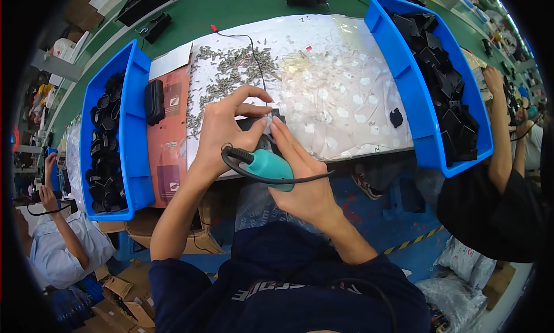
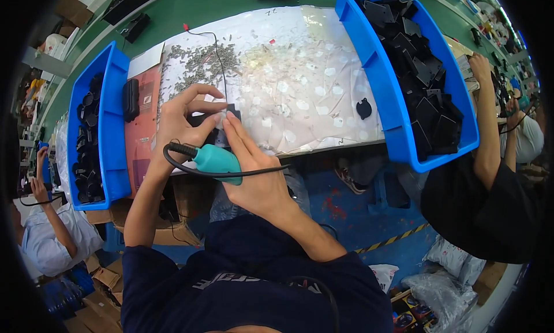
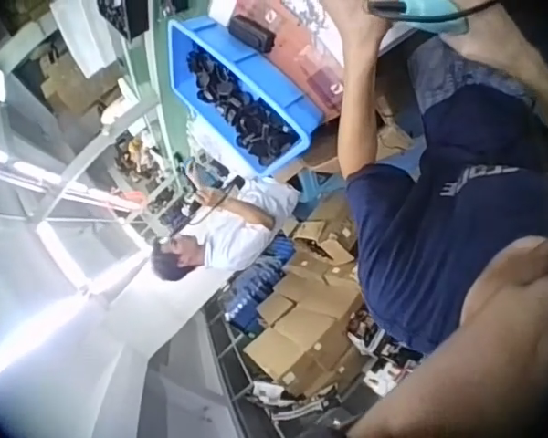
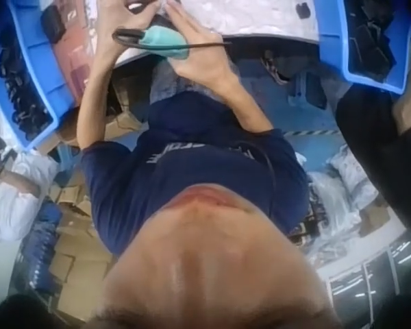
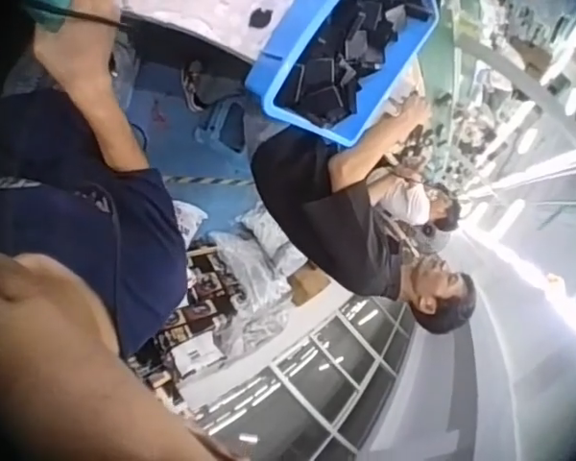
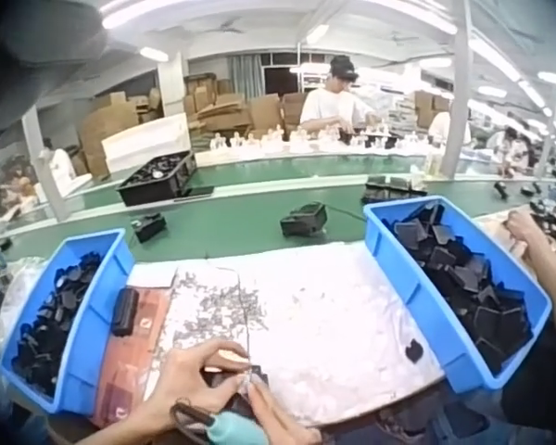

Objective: Assembling small electronic components using an electric screwdriver at a factory workstation.

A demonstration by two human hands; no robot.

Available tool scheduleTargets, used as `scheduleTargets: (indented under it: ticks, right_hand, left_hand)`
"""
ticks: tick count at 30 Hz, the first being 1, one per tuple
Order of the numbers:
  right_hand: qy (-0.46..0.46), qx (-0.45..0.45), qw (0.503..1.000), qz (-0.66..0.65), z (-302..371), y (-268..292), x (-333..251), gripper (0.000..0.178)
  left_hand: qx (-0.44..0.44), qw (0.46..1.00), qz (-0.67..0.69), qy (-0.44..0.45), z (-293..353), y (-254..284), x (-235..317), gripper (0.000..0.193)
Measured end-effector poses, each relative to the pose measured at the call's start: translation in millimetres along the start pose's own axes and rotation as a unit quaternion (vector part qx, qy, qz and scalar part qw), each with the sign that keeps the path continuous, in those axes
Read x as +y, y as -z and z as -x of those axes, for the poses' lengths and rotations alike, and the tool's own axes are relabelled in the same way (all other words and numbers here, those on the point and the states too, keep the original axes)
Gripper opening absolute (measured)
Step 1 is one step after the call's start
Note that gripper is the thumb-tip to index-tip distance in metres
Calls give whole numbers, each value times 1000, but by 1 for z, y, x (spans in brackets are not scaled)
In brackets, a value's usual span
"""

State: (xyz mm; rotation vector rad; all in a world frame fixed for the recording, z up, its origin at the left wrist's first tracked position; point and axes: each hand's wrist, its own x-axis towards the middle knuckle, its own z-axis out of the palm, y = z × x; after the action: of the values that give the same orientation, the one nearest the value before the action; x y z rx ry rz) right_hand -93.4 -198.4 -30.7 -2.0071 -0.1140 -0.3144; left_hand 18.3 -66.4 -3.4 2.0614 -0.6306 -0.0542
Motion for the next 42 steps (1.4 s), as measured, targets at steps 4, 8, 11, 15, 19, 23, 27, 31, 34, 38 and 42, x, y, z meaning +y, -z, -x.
scheduleTargets:
  ticks: [4, 8, 11, 15, 19, 23, 27, 31, 34, 38, 42]
  right_hand:
    - [-5, -32, 999, 18, -8, 3, 0, 71]
    - [9, -86, 994, 72, -16, 8, -10, 69]
    - [28, -146, 981, 124, -18, 5, -13, 69]
    - [74, -140, 976, 150, -11, 3, -6, 67]
    - [114, -87, 984, 102, 0, 8, 5, 63]
    - [54, 5, 999, 7, 22, 22, 9, 56]
    - [-20, 100, 989, -109, 20, 34, 2, 51]
    - [16, 127, 981, -145, 8, 33, 4, 50]
    - [39, 126, 982, -137, 4, 33, -2, 47]
    - [80, 116, 980, -139, 0, 33, -11, 43]
    - [96, 130, 970, -180, 1, 37, -20, 42]
  left_hand:
    - [-38, 999, 10, -2, -5, 1, 2, 31]
    - [-34, 996, 77, 24, -5, 4, 4, 36]
    - [-37, 994, 104, 8, -7, 4, 2, 34]
    - [-19, 997, 66, 24, -6, 3, -3, 28]
    - [24, 996, 86, -2, 7, 0, -7, 27]
    - [246, 963, 105, -39, 1, 37, -29, 19]
    - [183, 981, -43, 48, 31, 62, -65, 22]
    - [168, 975, -131, 64, 42, 50, -88, 21]
    - [177, 972, -140, 70, 34, 49, -90, 16]
    - [167, 974, -150, 42, 28, 50, -88, 11]
    - [243, 959, 137, 50, 29, 49, -84, 9]
